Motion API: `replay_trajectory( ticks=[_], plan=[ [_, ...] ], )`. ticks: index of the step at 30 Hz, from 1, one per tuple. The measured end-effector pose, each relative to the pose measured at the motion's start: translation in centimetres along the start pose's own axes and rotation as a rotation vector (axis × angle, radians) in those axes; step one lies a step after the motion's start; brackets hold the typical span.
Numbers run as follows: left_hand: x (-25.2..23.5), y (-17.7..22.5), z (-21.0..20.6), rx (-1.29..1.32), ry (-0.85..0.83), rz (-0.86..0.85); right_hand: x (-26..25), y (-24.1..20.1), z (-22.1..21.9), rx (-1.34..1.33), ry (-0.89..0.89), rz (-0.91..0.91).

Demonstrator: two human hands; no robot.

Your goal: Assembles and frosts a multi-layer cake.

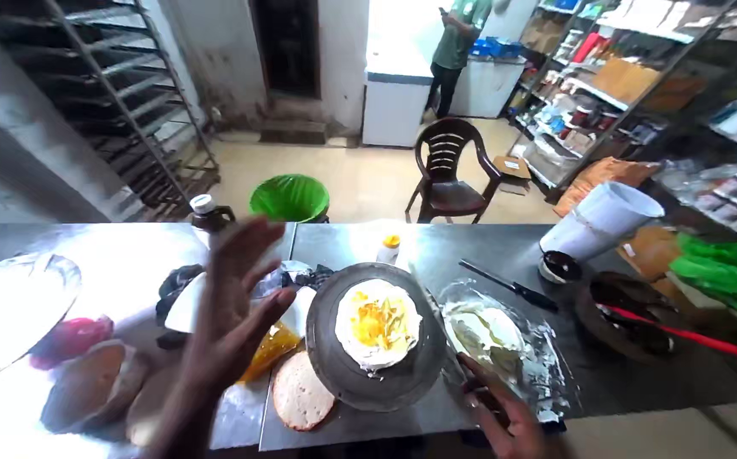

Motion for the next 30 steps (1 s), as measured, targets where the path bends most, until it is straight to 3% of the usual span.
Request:
replay_trajectory(
  ticks=[3,6,12,16,19,22,26,27,30],
  plan=[
    [5.2,-15.5,-2.3,-0.078,0.016,0.498,0.4,-1.0,0.6,0.117,-0.074,-0.002],
    [9.0,-22.2,-4.8,0.054,0.055,0.804,0.4,-1.1,-0.8,0.094,-0.092,-0.031],
    [9.0,-21.5,-6.8,0.315,-0.021,0.712,-0.1,-1.7,-2.0,0.246,-0.083,-0.073],
    [9.4,-20.8,-7.3,0.317,0.048,0.644,0.0,-3.2,-2.1,0.465,-0.13,-0.099],
    [10.5,-20.0,-7.7,0.307,0.119,0.632,0.7,-4.0,-3.0,0.735,-0.183,-0.024],
    [12.4,-19.4,-8.3,0.276,0.195,0.619,0.3,-3.7,-2.1,0.992,-0.08,0.079],
    [15.0,-17.1,-9.6,0.33,0.267,0.643,0.9,-3.4,-2.1,0.56,-0.199,-0.168],
    [15.8,-16.6,-9.9,0.359,0.25,0.661,1.3,-3.6,-2.5,0.54,-0.214,-0.163],
    [17.8,-16.6,-10.3,0.469,0.128,0.7,1.3,-3.4,-1.9,0.82,-0.133,-0.002]
  ],
)
Point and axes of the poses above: each hand's wrist, its own x-axis away from the middle knuckle, its own z-axis out of the back of the hand, y = z × x, the point moved 4 cm from there along -x, towards the middle knuckle, and after that the axes turned 1 degree about z, right-handed, at the moved point
